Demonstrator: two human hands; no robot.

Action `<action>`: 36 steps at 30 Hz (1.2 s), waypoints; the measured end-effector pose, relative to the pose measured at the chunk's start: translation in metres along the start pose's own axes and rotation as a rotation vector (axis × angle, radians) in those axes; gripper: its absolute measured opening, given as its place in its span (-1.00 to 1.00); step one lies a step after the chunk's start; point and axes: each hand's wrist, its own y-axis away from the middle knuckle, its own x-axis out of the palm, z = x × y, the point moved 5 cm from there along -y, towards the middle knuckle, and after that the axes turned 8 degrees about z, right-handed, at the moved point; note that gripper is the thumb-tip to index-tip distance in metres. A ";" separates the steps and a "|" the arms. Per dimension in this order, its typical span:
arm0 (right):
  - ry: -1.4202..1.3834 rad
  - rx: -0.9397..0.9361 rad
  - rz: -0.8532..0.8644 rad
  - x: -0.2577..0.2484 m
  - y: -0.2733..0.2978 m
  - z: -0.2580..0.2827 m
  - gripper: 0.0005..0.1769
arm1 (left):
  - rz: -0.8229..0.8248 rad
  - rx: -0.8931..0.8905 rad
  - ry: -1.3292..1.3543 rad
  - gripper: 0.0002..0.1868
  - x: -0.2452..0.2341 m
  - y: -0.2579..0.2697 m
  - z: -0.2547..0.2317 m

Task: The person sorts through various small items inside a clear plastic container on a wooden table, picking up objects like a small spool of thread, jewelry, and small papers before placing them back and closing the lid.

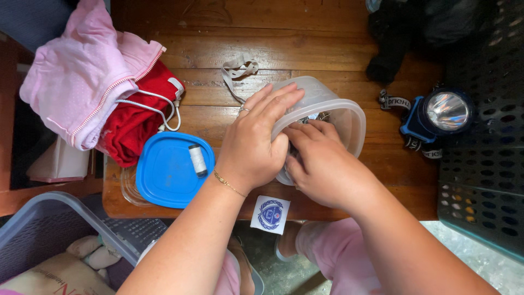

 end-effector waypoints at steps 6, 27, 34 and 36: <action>0.008 -0.009 -0.022 0.000 0.004 0.002 -0.38 | 0.015 0.000 -0.006 -0.33 0.000 0.001 0.001; 0.036 0.003 0.026 -0.001 0.007 0.005 -0.37 | 0.041 0.037 0.068 -0.31 -0.001 -0.001 0.002; 0.063 0.006 0.028 0.000 0.007 0.004 -0.37 | 0.035 0.019 0.032 -0.34 0.000 -0.001 0.001; 0.063 0.012 0.029 -0.001 0.005 0.004 -0.36 | 0.036 0.026 0.034 -0.34 0.000 -0.001 0.001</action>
